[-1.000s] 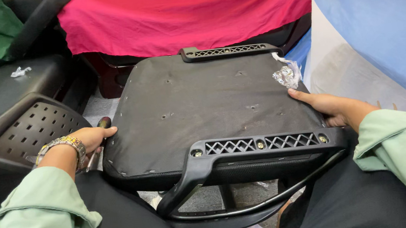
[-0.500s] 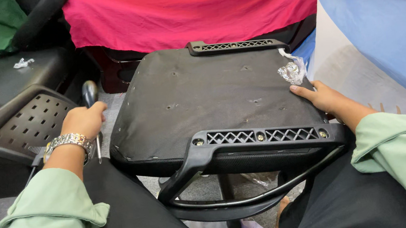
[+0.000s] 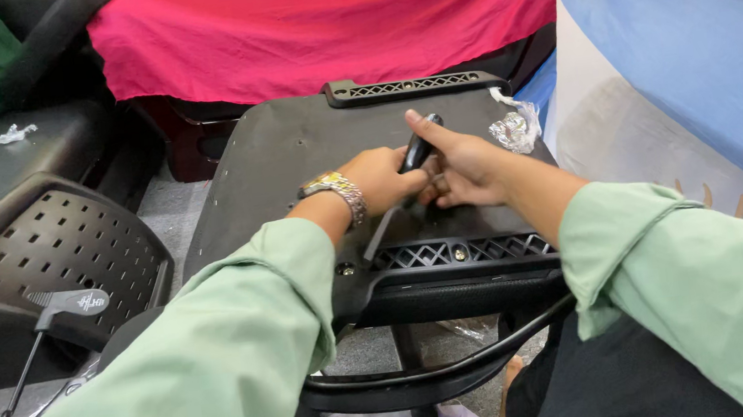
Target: The person uses a screwdriver to remove screws from a metal bracket attached to the underside of an office chair seat. They then detach the bracket and set it aside, leaving the seat and base separated.
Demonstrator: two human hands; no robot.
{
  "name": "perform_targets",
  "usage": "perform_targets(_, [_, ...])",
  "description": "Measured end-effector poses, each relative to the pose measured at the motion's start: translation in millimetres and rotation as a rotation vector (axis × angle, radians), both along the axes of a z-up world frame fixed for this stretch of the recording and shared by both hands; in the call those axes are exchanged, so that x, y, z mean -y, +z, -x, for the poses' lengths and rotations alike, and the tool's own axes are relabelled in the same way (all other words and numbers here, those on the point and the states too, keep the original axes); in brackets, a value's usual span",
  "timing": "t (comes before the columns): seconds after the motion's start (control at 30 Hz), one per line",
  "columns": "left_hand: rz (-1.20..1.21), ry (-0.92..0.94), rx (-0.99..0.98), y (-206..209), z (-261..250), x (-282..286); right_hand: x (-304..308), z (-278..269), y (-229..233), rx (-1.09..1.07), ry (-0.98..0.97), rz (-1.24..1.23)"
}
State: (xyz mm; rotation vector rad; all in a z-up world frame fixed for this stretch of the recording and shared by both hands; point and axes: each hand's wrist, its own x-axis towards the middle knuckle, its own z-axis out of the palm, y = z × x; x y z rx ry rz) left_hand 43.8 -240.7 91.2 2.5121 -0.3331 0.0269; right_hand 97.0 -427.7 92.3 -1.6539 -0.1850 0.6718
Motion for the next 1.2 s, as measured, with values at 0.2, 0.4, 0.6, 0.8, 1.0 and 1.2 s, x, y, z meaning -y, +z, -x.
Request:
perform_targets(0.2, [0.358, 0.291, -0.179, -31.6, -30.8, -1.1, 21.4, -28.3, -21.4, -0.245, -0.402, -0.293])
perform_targets(0.4, [-0.150, 0.236, 0.142, -35.4, -34.9, 18.0, 29.9, -45.6, -23.1, -0.257, -0.267, -0.128])
perform_targets(0.6, [-0.224, 0.142, 0.278, -26.2, -12.6, 34.0, 26.6, -34.0, -19.4, -0.198, -0.266, -0.078])
perform_targets(0.8, [0.404, 0.217, 0.356, -26.3, -11.1, 7.3, 21.9, -33.2, -16.2, -0.166, -0.243, -0.013])
perform_targets(1.0, [0.653, 0.431, 0.264, -31.0, -20.8, -22.5, 20.2, -34.8, -21.5, -0.120, -0.228, 0.057])
perform_targets(1.2, [-0.178, 0.159, 0.176, -51.9, -16.5, -8.4, 20.3, -29.8, -21.9, -0.077, -0.209, 0.056])
